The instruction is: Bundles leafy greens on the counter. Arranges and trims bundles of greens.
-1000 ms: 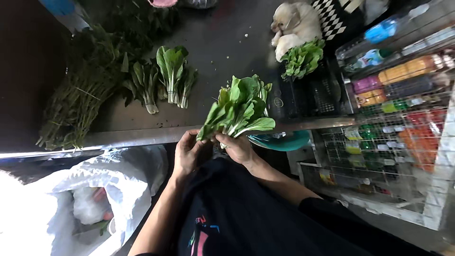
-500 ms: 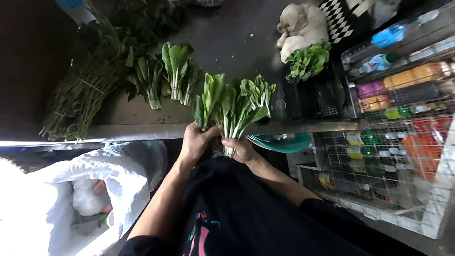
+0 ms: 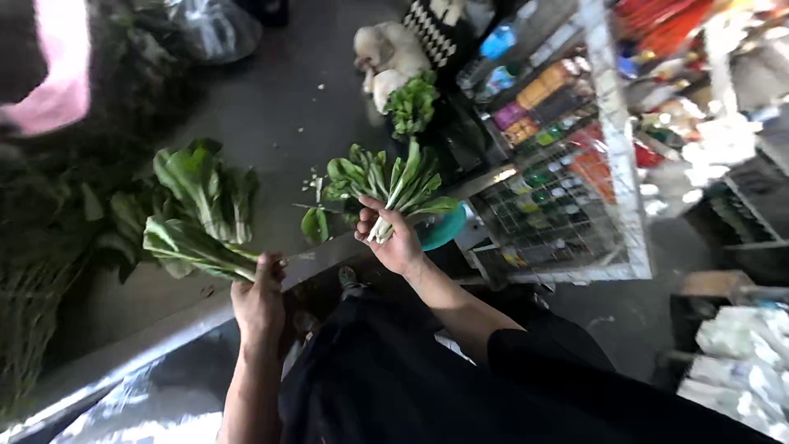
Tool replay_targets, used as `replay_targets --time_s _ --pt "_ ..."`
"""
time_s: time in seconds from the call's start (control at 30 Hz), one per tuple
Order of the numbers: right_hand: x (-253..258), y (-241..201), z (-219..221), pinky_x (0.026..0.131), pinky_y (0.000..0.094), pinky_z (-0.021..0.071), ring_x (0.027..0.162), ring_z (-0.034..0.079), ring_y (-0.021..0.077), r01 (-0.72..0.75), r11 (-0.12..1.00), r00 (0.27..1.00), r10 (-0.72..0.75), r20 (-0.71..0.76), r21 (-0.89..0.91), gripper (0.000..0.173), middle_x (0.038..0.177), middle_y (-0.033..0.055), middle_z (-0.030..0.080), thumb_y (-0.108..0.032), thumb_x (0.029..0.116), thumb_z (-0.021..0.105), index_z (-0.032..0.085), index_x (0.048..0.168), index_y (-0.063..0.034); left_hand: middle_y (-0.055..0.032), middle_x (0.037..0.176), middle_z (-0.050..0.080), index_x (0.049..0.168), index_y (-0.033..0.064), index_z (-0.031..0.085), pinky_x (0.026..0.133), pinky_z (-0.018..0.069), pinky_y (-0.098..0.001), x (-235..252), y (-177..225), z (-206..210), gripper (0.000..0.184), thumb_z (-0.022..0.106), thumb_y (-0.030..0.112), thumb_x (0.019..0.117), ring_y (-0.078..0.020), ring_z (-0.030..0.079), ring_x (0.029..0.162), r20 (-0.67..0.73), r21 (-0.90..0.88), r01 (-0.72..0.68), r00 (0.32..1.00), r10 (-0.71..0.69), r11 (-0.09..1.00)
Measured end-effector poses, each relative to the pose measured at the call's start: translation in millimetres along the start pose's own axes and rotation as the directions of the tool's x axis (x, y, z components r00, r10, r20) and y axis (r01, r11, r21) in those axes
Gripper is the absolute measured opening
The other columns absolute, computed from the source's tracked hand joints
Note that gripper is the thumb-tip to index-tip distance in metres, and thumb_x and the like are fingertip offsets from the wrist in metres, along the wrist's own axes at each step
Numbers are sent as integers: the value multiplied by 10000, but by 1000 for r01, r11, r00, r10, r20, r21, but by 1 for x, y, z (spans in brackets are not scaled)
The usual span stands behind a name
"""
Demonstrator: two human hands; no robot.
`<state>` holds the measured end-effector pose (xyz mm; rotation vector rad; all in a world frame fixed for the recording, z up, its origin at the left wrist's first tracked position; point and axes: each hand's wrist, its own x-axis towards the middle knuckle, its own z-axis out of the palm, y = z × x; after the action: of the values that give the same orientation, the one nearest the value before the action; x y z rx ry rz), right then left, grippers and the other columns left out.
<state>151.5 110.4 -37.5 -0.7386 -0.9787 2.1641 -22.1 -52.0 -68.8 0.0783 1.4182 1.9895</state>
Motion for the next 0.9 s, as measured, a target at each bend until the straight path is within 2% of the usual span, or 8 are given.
replay_targets --time_s 0.1,0.23,0.3,0.37,0.47,0.6,0.77,0.9 --pt "-13 -27 -23 705 286 573 752 658 120 35 995 981 -17 192 -88 499 1144 75 708 -329 1000 534 563 1466 -151 -15 814 719 1069 18 578 655 583 -222 18 1 26 71 515 35 1039 -79 679 681 119 138 -43 993 26 990" --pt "-29 -27 -35 666 257 546 677 620 79 83 989 958 -46 283 -121 469 872 21 693 -293 990 615 598 1412 -89 -56 1024 702 1234 4 585 783 599 -326 55 -24 65 296 670 105 970 -131 689 847 334 357 -127 943 1 925" --pt "-36 -12 -34 682 257 542 665 605 72 100 980 977 -65 202 -170 349 779 -6 655 -259 1001 615 664 1290 -69 -107 1265 667 1418 55 530 889 585 -398 72 -44 73 519 724 186 955 -191 680 1039 360 452 -92 929 -87 887" --pt "-41 1 -30 696 278 540 673 594 93 123 929 992 -111 54 -350 279 760 17 632 -200 1005 599 683 1197 -15 -100 1261 657 1453 90 496 841 576 -385 75 -56 78 571 735 203 948 -179 664 1001 324 441 -20 936 -138 897" --pt "-46 14 -31 796 285 582 806 666 86 75 698 976 -197 -90 -712 281 927 23 716 -240 1011 630 714 1197 -47 -44 1134 653 1376 76 539 707 537 -268 58 -61 71 369 584 115 1011 -91 610 801 338 245 80 927 -162 966" --pt "-42 27 -31 915 324 598 960 713 84 115 553 962 -270 -47 -826 309 1082 21 756 -287 966 716 716 1195 -79 -28 1057 684 1145 63 605 693 539 -250 24 -53 44 267 384 92 997 -78 623 752 391 122 142 903 -179 982" --pt "-30 29 -1 948 393 573 1033 694 187 233 400 955 -267 130 -886 254 1104 133 720 -53 886 736 711 1129 18 30 838 659 1165 69 581 723 550 -253 2 -39 5 198 444 80 1022 -53 624 730 475 166 35 873 -111 985" --pt "-23 40 20 971 457 546 1115 654 303 456 339 881 -303 363 -823 328 1191 218 673 75 797 710 703 1124 59 33 885 686 1152 93 621 796 577 -305 -12 -26 -23 216 488 52 988 -73 659 811 410 155 -32 911 -35 987"
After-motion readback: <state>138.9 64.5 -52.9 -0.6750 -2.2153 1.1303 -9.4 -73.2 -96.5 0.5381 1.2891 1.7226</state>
